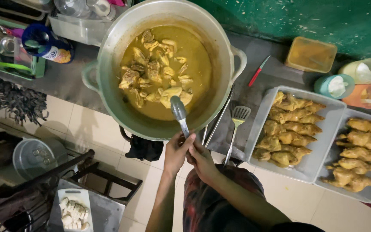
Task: The person uses tongs and a slotted spatula to transfer pieces of cooked chicken from a large pot of broth into plastic containers, organizing them into rows.
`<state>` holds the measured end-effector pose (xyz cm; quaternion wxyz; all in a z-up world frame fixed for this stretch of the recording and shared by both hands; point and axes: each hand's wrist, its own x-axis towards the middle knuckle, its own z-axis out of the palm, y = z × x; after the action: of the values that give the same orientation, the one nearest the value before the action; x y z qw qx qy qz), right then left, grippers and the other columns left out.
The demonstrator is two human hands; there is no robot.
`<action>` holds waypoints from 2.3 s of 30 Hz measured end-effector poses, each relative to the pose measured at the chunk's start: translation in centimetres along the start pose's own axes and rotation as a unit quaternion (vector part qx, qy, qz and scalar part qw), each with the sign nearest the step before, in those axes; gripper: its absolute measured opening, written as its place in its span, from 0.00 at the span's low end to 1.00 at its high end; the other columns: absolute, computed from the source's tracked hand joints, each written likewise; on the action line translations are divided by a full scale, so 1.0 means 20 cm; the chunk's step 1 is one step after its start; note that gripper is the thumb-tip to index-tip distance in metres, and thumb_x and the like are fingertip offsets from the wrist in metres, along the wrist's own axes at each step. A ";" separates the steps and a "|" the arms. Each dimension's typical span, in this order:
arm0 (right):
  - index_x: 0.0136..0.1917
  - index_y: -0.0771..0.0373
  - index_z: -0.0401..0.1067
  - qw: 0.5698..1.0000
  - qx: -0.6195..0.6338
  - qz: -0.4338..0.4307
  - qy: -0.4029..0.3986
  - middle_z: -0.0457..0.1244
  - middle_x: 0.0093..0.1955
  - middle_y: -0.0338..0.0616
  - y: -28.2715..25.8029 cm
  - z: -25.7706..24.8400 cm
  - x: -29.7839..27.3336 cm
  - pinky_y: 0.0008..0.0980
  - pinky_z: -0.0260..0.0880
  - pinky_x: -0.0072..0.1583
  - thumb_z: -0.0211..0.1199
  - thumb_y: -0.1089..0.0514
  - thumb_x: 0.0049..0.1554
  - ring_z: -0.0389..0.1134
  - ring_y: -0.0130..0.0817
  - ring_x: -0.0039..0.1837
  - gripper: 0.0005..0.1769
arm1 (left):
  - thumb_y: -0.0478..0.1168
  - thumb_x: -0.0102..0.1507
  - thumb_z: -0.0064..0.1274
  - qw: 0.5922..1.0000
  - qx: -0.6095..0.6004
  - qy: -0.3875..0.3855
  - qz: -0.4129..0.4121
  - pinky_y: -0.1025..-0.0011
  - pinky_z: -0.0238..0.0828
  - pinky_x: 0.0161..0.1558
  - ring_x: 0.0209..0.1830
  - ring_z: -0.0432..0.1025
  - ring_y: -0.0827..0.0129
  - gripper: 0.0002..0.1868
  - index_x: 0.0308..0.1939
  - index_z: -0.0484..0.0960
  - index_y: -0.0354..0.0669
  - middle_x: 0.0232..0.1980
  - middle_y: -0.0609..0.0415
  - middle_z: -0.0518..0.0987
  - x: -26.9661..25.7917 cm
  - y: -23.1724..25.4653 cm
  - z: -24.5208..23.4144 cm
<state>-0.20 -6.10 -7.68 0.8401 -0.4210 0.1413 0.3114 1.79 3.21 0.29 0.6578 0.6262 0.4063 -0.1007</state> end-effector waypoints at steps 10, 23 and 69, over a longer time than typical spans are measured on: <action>0.59 0.64 0.49 0.992 -0.066 0.016 -0.107 0.59 0.45 0.44 -0.06 0.04 0.04 0.30 0.57 0.47 0.57 0.53 0.55 0.58 0.30 0.44 0.26 | 0.49 0.53 0.60 1.000 0.003 0.014 0.019 0.66 0.71 0.33 0.37 0.73 0.56 0.25 0.46 0.77 0.33 0.38 0.36 0.78 0.03 -0.03 -0.10; 0.58 0.68 0.64 0.795 -0.469 0.250 0.292 0.63 0.53 0.60 0.19 -0.80 0.05 0.46 0.62 0.58 0.61 0.28 0.43 0.63 0.53 0.58 0.46 | 0.43 0.54 0.60 0.999 0.016 -0.031 0.031 0.59 0.69 0.48 0.46 0.73 0.46 0.24 0.47 0.75 0.28 0.45 0.31 0.77 0.08 -0.08 -0.27; 0.25 0.62 0.52 0.747 -0.541 0.228 0.312 0.48 0.24 0.43 -1.34 -1.10 -0.73 0.30 0.43 0.36 0.49 0.38 0.56 0.45 0.34 0.31 0.30 | 0.52 0.55 0.49 0.924 0.251 -0.285 0.036 0.80 0.63 0.53 0.55 0.70 0.76 0.25 0.53 0.73 0.45 0.55 0.59 0.76 0.20 -0.18 0.74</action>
<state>6.36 -41.59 2.99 0.2849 -0.8338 0.2957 0.3691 8.13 -9.33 -6.67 0.5700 0.7300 0.1401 -0.3501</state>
